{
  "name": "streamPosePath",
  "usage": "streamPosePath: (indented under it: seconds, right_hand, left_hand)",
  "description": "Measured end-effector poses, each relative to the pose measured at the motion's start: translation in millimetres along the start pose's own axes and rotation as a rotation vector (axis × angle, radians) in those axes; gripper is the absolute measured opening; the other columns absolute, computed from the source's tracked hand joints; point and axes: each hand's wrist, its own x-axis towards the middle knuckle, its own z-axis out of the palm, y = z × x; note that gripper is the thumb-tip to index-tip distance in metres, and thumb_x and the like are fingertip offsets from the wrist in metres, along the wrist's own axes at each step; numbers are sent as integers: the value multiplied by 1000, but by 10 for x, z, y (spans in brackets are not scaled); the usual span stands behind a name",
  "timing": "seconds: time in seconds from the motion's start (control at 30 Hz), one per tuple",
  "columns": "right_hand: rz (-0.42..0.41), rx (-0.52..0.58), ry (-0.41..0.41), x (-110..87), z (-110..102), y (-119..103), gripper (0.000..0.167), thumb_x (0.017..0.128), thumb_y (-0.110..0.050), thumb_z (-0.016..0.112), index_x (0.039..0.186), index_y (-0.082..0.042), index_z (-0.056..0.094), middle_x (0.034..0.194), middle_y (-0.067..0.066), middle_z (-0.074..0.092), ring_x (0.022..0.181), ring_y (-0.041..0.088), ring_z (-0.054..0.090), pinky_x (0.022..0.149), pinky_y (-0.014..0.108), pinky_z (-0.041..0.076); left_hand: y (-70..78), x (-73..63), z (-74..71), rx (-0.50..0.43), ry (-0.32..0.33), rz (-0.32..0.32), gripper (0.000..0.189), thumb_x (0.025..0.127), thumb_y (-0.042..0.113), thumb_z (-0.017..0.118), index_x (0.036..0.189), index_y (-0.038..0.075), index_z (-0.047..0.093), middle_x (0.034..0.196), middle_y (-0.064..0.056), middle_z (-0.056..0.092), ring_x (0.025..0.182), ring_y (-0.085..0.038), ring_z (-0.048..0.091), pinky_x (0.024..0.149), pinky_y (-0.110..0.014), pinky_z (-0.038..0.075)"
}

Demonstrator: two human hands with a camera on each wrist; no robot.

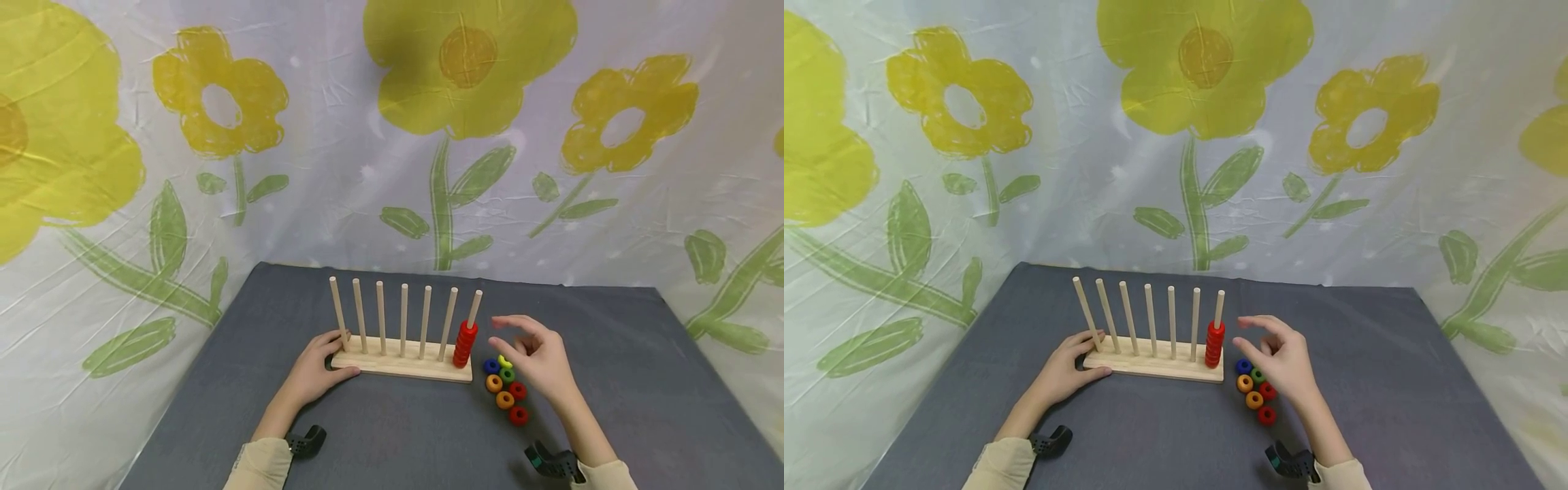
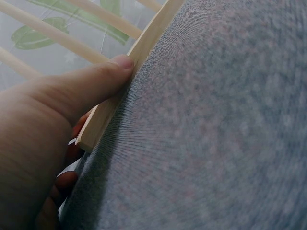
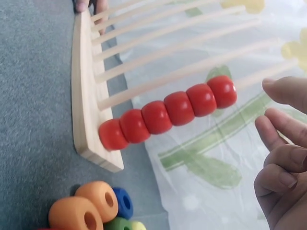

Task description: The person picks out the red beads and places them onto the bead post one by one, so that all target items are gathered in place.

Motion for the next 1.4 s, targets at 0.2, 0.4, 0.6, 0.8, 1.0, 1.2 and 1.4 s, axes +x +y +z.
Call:
streamPosePath:
  seconds: [0.2, 0.4, 0.6, 0.8, 1.0, 1.2, 1.4]
  right_hand:
    - [18, -24, 5, -50, -39, 50, 31, 92, -2, 83, 120, -13, 79, 101, -12, 71, 42, 5, 29, 37, 25, 28]
    - [15, -11, 9, -72, -67, 64, 31, 92, -1, 82, 121, -13, 78, 105, -13, 72, 42, 5, 29, 36, 25, 28]
    - [17, -7, 24, -116, -94, 77, 33, 91, 0, 82, 122, -12, 78, 100, -9, 68, 43, 0, 28, 36, 26, 28]
    - [20, -15, 33, -170, -123, 113, 33, 90, 0, 83, 121, -11, 78, 87, -9, 63, 43, -1, 27, 36, 26, 27]
    - [38, -29, 40, -219, -168, 166, 32, 91, -1, 83, 120, -12, 78, 83, -5, 62, 42, -1, 26, 36, 26, 27]
    - [69, -31, 48, -287, -231, 224, 33, 90, -1, 84, 121, -11, 78, 80, -5, 62, 41, 1, 25, 36, 28, 28]
    - [105, -61, 49, -365, -284, 280, 31, 91, -4, 84, 121, -12, 78, 88, -11, 67, 41, 1, 26, 35, 27, 29]
  left_hand:
    - [0, -18, -4, -10, 2, -1, 75, 89, 39, 88, 152, 8, 60, 157, -15, 52, 148, -42, 44, 116, -65, 41]
    - [-2, -15, -3, -6, 9, 3, 75, 89, 39, 88, 151, 8, 61, 157, -15, 53, 148, -42, 44, 116, -65, 41]
    - [-7, -14, 3, -3, 6, 4, 75, 89, 40, 88, 151, 7, 61, 157, -15, 53, 148, -42, 44, 116, -65, 41]
    - [-5, -10, 4, -11, 10, 8, 75, 88, 40, 88, 150, 7, 61, 156, -14, 54, 147, -42, 45, 116, -65, 41]
    - [-5, -5, 5, -9, 14, 8, 74, 88, 40, 88, 150, 7, 62, 156, -14, 54, 147, -41, 45, 117, -64, 41]
    - [-3, -4, 4, -7, 14, 11, 75, 88, 41, 88, 150, 7, 62, 155, -14, 55, 147, -41, 46, 116, -64, 42]
    - [-17, -3, 15, -7, 23, 21, 74, 88, 39, 89, 149, 6, 63, 155, -14, 55, 147, -41, 46, 116, -64, 42]
